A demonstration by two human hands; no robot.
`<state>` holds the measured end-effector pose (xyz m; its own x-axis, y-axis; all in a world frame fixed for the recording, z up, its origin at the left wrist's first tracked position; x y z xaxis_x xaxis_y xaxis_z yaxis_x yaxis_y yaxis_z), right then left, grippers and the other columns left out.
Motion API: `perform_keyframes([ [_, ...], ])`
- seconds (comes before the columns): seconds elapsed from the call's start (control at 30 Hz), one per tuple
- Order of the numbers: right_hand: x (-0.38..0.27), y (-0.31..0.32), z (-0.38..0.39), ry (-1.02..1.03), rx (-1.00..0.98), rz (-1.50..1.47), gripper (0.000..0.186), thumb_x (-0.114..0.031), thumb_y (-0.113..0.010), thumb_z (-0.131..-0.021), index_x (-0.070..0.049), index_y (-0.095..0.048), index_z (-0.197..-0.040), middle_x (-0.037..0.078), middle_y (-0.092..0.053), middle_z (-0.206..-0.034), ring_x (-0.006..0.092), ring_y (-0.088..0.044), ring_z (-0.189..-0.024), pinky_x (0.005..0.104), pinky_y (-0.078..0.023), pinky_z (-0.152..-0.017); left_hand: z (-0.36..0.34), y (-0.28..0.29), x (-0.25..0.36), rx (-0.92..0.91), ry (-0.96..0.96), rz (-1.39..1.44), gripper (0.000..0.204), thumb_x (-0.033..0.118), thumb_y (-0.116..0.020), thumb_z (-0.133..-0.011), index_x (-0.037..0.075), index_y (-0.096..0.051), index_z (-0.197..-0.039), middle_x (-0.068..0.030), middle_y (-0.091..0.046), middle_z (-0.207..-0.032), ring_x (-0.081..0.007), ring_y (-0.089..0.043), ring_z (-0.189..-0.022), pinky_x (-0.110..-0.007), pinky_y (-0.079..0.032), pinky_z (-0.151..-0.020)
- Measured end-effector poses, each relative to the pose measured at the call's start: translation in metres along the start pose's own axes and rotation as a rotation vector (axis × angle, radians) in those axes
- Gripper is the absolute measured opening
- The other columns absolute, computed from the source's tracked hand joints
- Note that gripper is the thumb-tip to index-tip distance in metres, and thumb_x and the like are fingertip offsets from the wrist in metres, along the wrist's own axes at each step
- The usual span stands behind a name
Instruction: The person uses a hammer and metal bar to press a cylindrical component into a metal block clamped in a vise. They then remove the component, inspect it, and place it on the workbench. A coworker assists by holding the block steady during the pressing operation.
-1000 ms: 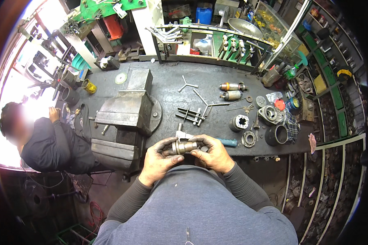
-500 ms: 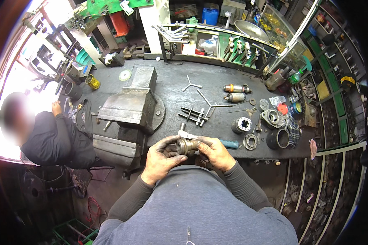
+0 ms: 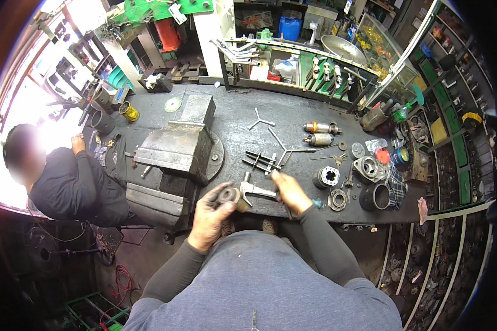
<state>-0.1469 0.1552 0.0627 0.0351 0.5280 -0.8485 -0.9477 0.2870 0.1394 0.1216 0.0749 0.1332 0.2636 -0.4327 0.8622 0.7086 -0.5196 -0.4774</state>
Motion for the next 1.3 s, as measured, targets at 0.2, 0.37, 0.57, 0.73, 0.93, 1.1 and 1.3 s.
perform_keyframes([
  [0.2,0.042,0.05,-0.081,0.081,0.424,0.47,0.049,-0.024,-0.076,-0.098,0.007,-0.068,-0.135,0.037,-0.069,-0.135,0.0472,-0.067,-0.13,0.0498,-0.053,-0.111,0.035,0.024,0.035,0.175,0.036,0.3,0.069,0.035,-0.07,-0.109,0.008,-0.041,-0.166,-0.0156,-0.064,-0.136,-0.032,-0.072,-0.121,-0.049,-0.066,-0.097],
  [0.37,0.063,0.063,-0.105,0.288,0.6,0.757,0.036,-0.007,-0.073,-0.096,0.003,-0.07,-0.13,0.031,-0.073,-0.114,0.0486,-0.07,-0.114,0.053,-0.054,-0.105,0.053,0.019,0.053,0.27,-0.019,0.075,0.084,0.011,-0.082,-0.097,0.004,-0.038,-0.167,-0.0183,-0.064,-0.137,-0.0301,-0.073,-0.119,-0.043,-0.068,-0.096],
  [0.57,0.048,0.048,-0.095,0.405,0.632,1.026,0.044,-0.011,-0.08,-0.09,0.002,-0.07,-0.131,0.032,-0.068,-0.13,0.0458,-0.069,-0.118,0.0514,-0.057,-0.1,0.077,0.038,0.053,0.343,-0.155,0.007,0.089,0.01,-0.089,-0.091,0.003,-0.04,-0.165,-0.0187,-0.071,-0.129,-0.0308,-0.077,-0.11,-0.043,-0.069,-0.09],
  [0.73,-0.053,-0.022,-0.026,0.448,0.099,0.448,0.063,-0.014,-0.084,-0.089,0.001,-0.064,-0.147,0.02,-0.071,-0.128,0.0285,-0.072,-0.109,0.0434,-0.059,-0.095,0.074,0.039,0.074,0.38,-0.268,-0.391,0.089,-0.003,-0.09,-0.086,0.0,-0.045,-0.163,-0.0158,-0.077,-0.128,-0.0186,-0.074,-0.115,-0.035,-0.059,-0.104],
  [0.93,-0.138,-0.135,0.066,0.724,-0.507,0.149,0.095,-0.008,-0.091,-0.087,0.002,-0.039,-0.166,0.019,-0.064,-0.148,0.0243,-0.067,-0.129,0.0397,-0.053,-0.114,0.045,0.028,0.1,0.242,-0.622,-0.949,0.075,0.005,-0.088,-0.089,-0.001,-0.056,-0.156,-0.0219,-0.075,-0.135,-0.0301,-0.078,-0.12,-0.038,-0.062,-0.102],
  [1.1,-0.139,-0.16,0.054,0.49,-0.447,-0.19,0.068,-0.013,-0.086,-0.094,0.003,-0.055,-0.153,0.014,-0.072,-0.136,0.0221,-0.069,-0.126,0.0409,-0.054,-0.112,0.038,0.055,0.133,-0.037,-0.669,-0.967,0.084,0.01,-0.091,-0.085,0.001,-0.051,-0.159,-0.0222,-0.072,-0.141,-0.0359,-0.075,-0.125,-0.041,-0.061,-0.104],
  [1.3,-0.134,-0.165,0.04,0.526,-0.245,-0.115,0.047,-0.019,-0.078,-0.103,-0.001,-0.062,-0.144,0.008,-0.076,-0.121,0.0142,-0.069,-0.107,0.0347,-0.059,-0.095,0.013,0.108,0.171,0.201,-0.514,-0.974,0.062,0.008,-0.08,-0.09,-0.003,-0.064,-0.148,-0.0198,-0.071,-0.143,-0.0327,-0.067,-0.133,-0.044,-0.051,-0.116],
])
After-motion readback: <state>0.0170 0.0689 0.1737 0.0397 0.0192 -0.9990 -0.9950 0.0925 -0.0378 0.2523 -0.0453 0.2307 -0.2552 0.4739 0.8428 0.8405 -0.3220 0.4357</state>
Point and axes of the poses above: each hand's wrist, its own z-axis away from the middle knuckle, its own y-axis out of the back of the hand, x = y × z, the point moved 1 cm from there along -z, towards the middle knuckle
